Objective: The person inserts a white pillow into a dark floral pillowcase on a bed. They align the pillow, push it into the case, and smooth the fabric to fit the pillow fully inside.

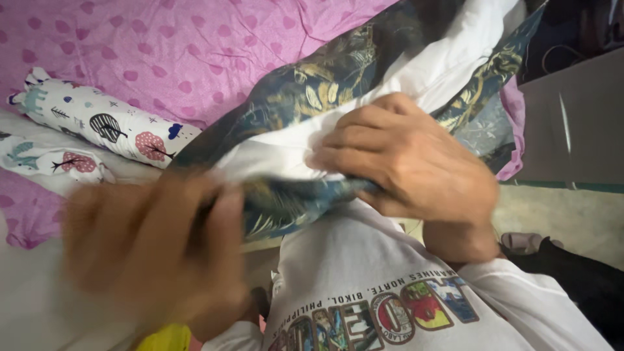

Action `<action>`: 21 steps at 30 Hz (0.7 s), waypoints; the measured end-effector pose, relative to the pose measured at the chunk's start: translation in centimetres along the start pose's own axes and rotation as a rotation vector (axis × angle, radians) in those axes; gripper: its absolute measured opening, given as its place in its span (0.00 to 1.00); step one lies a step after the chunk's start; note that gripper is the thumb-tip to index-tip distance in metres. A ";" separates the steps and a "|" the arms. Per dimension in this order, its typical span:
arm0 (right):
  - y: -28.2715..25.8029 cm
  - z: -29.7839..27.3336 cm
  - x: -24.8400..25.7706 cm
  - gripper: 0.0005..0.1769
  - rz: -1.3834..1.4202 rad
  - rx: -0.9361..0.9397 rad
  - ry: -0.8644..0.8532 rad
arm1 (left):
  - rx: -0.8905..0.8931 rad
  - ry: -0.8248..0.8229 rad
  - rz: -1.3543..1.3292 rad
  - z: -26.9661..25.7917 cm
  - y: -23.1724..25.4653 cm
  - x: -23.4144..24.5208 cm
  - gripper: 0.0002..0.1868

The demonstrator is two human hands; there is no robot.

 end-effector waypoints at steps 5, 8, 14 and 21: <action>-0.2 -1.4 -1.0 0.31 0.079 0.029 -0.024 | 0.300 -0.009 -0.234 3.0 0.6 -3.1 0.28; 0.4 -2.9 0.1 0.31 0.083 0.020 0.037 | 0.379 -0.226 -0.378 3.1 0.5 -6.5 0.23; 2.6 -5.3 3.8 0.35 -0.238 -0.161 0.126 | 0.434 -0.190 -0.250 1.5 0.5 -5.5 0.06; 1.8 -6.7 3.9 0.04 -0.072 0.115 0.308 | 0.404 -0.136 -0.118 3.9 1.6 -5.0 0.11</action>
Point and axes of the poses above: each hand's wrist, its own z-axis towards the middle knuckle, its own x-axis out of the back of the hand, y = z × x, the point moved 9 cm from there along z, towards the middle knuckle, and after that the axes turned 6 degrees about x, right-handed, at the moved point
